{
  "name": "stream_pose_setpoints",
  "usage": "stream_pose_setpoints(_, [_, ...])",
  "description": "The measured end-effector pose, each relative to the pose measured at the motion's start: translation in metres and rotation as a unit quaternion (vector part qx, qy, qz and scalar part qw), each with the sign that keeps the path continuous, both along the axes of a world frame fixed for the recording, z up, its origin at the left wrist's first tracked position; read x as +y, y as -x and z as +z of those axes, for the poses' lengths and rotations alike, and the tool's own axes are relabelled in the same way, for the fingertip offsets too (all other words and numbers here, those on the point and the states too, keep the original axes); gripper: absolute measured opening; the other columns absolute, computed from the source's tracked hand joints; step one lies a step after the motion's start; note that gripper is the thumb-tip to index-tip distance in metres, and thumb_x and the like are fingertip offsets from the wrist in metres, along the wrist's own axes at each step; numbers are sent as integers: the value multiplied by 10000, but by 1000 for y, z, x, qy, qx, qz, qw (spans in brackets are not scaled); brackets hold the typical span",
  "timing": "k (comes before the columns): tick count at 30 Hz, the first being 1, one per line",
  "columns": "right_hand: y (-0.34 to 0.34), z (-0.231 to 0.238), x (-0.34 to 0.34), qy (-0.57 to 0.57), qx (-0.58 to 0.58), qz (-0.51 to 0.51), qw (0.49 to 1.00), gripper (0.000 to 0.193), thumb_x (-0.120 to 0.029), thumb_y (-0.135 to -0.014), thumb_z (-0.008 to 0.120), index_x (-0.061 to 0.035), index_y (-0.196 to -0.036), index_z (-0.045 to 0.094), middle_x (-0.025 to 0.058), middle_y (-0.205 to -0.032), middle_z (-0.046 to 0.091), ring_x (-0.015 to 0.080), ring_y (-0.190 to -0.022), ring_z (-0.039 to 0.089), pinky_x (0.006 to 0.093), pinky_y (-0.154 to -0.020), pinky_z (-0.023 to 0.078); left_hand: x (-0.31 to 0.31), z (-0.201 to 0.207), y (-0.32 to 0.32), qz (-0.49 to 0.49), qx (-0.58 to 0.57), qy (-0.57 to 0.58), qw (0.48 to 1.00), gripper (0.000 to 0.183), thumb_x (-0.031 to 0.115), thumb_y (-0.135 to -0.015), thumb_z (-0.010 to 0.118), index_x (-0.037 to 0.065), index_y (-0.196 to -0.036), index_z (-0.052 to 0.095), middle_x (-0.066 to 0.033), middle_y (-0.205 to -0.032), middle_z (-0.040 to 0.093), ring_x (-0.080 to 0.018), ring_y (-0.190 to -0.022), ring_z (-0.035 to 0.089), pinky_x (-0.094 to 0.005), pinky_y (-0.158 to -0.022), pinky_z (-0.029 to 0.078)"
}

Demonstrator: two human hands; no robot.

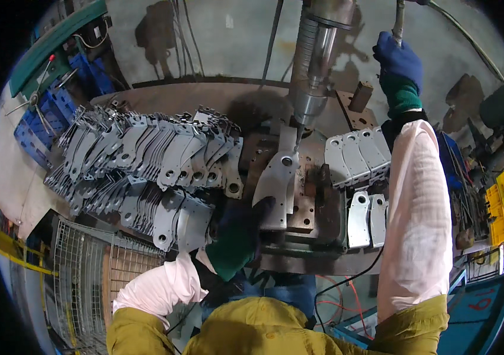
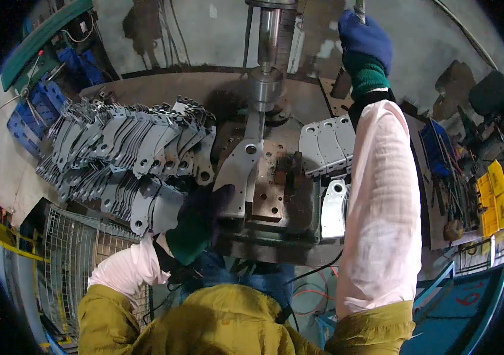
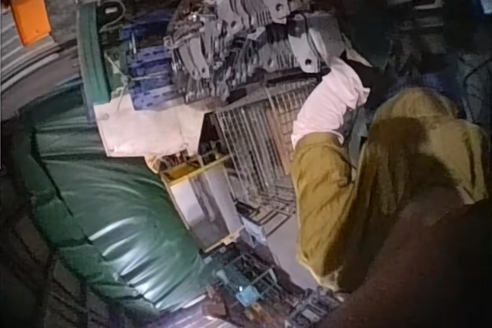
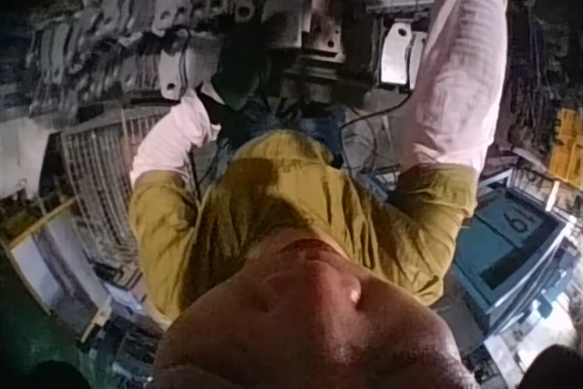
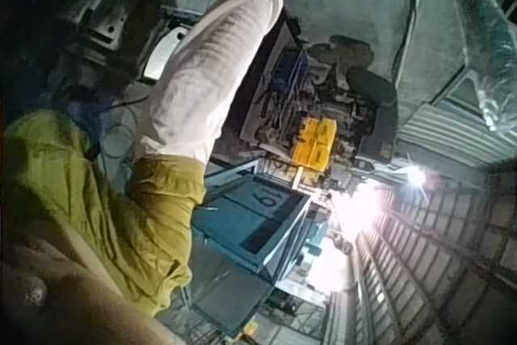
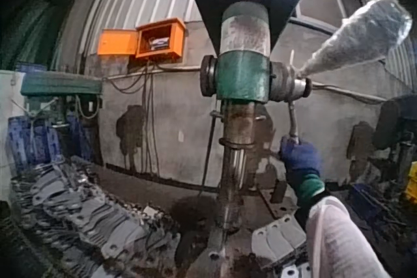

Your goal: Operating a drill press to process metal components.

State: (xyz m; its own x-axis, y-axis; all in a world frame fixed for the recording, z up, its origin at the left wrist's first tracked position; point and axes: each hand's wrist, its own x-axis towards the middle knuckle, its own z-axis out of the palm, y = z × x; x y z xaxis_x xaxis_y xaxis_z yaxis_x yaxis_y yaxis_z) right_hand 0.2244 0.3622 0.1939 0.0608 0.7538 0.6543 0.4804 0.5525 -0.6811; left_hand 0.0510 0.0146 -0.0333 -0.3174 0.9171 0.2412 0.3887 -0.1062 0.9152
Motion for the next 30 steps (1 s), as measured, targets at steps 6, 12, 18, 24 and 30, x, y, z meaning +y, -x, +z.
stream_pose_setpoints(6, [34, 4, -8, -28, 51, -25, 998, 569, -582, -886, 581, -48, -1003, 737, 115, -896, 745, 267, -852, 694, 380, -776, 507, -19, 51, -8, 46, -92, 86, 991, 392, 263, -993, 612, 24, -1303, 604, -154, -1230, 655, -248, -1132, 617, -379, -984, 477])
stream_pose_setpoints(12, [15, -2, 8, -63, 70, -28, 995, 595, -616, -881, 597, -47, -972, 742, 68, -848, 751, 190, -775, 690, 347, -711, 509, 1, 43, -16, 11, -264, 108, 958, 438, 222, -964, 671, 60, -1355, 559, -97, -1257, 637, -205, -994, 669, -400, -871, 565])
stream_pose_setpoints(18, [21, -6, 1, -58, 64, -31, 996, 622, -657, -868, 602, -54, -949, 733, 52, -821, 744, 171, -687, 664, 338, -649, 505, -3, 41, -22, 49, -399, 140, 905, 547, 183, -953, 685, 141, -1452, 467, -74, -1267, 616, -185, -1007, 671, -374, -664, 638])
stream_pose_setpoints(24, [24, 0, 1, -52, 87, -40, 994, 616, -655, -862, 597, -60, -941, 736, 45, -820, 746, 168, -680, 660, 334, -642, 501, -11, 10, -12, -31, -210, 53, 976, 524, 193, -965, 676, 119, -1442, 471, -78, -1235, 625, -206, -984, 684, -376, -659, 645])
stream_pose_setpoints(30, [26, -1, 8, -56, 100, -31, 993, 611, -643, -859, 594, -56, -942, 741, 57, -838, 752, 193, -764, 683, 336, -716, 505, 1, 33, -22, 41, -425, 114, 897, 472, 205, -971, 671, 97, -1396, 497, -87, -1174, 649, -219, -934, 694, -387, -660, 639])
